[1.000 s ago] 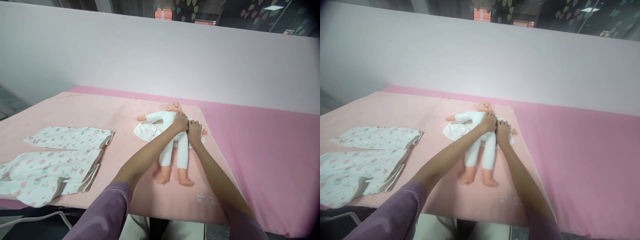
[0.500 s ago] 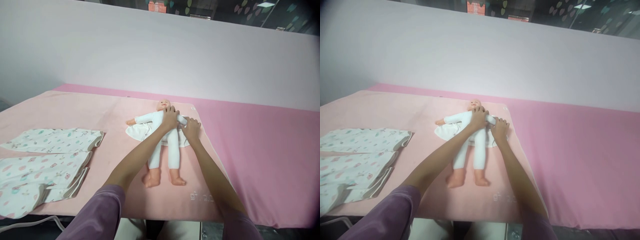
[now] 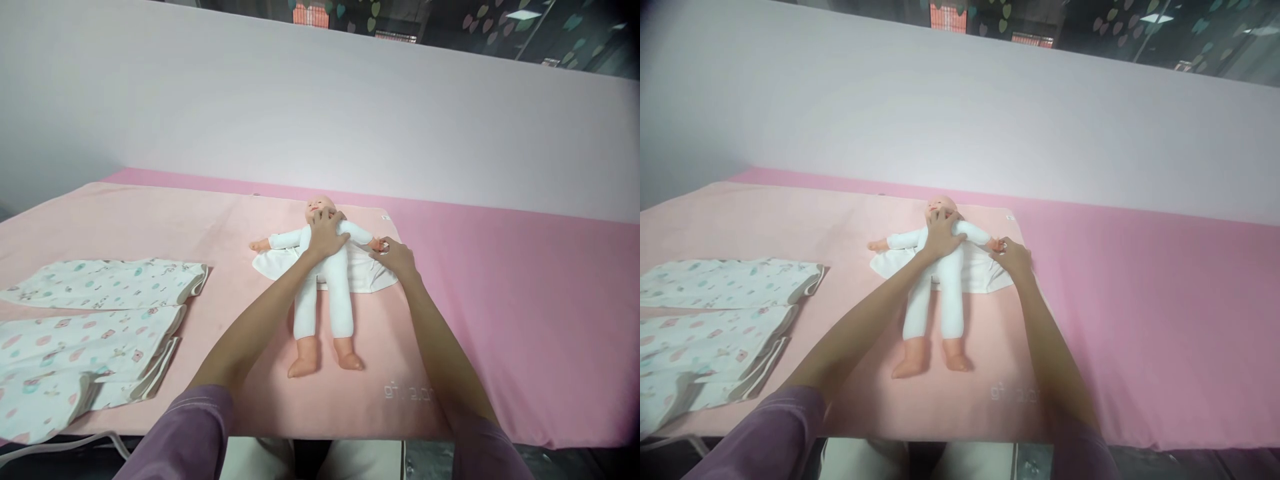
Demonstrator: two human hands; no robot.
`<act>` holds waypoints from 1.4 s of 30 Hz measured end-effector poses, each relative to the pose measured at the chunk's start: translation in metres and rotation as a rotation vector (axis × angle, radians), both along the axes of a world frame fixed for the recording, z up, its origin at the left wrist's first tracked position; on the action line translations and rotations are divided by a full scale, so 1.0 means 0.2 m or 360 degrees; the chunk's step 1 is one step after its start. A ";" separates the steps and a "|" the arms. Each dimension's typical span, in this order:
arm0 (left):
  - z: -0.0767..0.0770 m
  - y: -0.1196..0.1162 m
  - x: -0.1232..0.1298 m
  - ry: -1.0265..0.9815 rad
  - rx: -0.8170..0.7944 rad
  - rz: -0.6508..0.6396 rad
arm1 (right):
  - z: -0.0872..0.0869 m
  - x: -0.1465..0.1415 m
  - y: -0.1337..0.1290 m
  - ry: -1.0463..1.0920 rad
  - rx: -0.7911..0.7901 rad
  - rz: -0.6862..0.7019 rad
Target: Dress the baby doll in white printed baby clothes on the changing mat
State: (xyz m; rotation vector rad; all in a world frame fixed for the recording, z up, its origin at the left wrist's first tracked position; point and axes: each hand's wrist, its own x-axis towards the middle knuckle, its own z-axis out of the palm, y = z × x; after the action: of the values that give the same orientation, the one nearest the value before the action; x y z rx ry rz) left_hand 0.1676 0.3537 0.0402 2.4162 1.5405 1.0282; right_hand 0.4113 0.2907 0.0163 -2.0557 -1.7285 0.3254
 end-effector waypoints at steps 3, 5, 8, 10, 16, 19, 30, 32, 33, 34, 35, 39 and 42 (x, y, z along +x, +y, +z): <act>-0.01 0.03 -0.07 -0.0137 -0.0024 -0.0006 | 0.02 0.02 0.00 0.0195 -0.0086 0.0008; -0.02 0.04 -0.09 -0.0155 -0.0025 -0.0048 | 0.07 0.05 -0.02 0.0432 -0.0162 0.0181; -0.03 0.02 -0.07 -0.0083 -0.0051 -0.0170 | 0.18 0.12 -0.06 0.0772 -0.0118 0.0560; -0.02 0.00 -0.07 -0.0058 -0.0080 -0.0322 | 0.25 0.17 -0.08 0.0857 -0.0046 0.0638; 0.01 -0.07 -0.36 -0.0092 -0.0152 -0.0356 | 0.19 0.07 -0.08 0.0147 -0.0069 0.0402; -0.01 -0.10 -0.60 0.0159 -0.0396 0.0107 | 0.10 -0.09 -0.05 -0.0276 0.0145 0.0312; 0.16 -0.18 -0.62 0.0452 -0.0403 0.0129 | 0.27 0.00 -0.11 -0.0577 0.0429 0.0139; 0.18 -0.23 -0.49 0.0371 -0.0368 0.0029 | 0.33 0.20 -0.16 -0.0634 0.0418 0.0074; 0.19 -0.25 -0.40 0.0346 -0.0346 -0.0030 | 0.36 0.31 -0.18 -0.0683 0.0399 0.0022; 0.19 -0.27 -0.30 0.0332 -0.0325 -0.0089 | 0.38 0.43 -0.20 -0.0728 0.0349 -0.0019; 0.19 -0.29 -0.18 0.0328 -0.0315 -0.0152 | 0.39 0.55 -0.22 -0.0762 0.0269 -0.0057; 0.14 -0.32 0.38 0.0292 -0.0522 -0.0379 | 0.37 1.02 -0.28 -0.0896 -0.0001 -0.0318; 0.09 -0.31 0.74 0.0222 -0.0757 -0.0504 | 0.32 1.30 -0.32 -0.0913 -0.0117 -0.0503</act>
State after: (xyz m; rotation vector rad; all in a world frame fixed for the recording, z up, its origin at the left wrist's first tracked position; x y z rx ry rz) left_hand 0.3154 0.2914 0.0575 2.3123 1.2046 0.3877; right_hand 0.6708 0.2264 0.0803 -2.6039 -1.6491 -0.3376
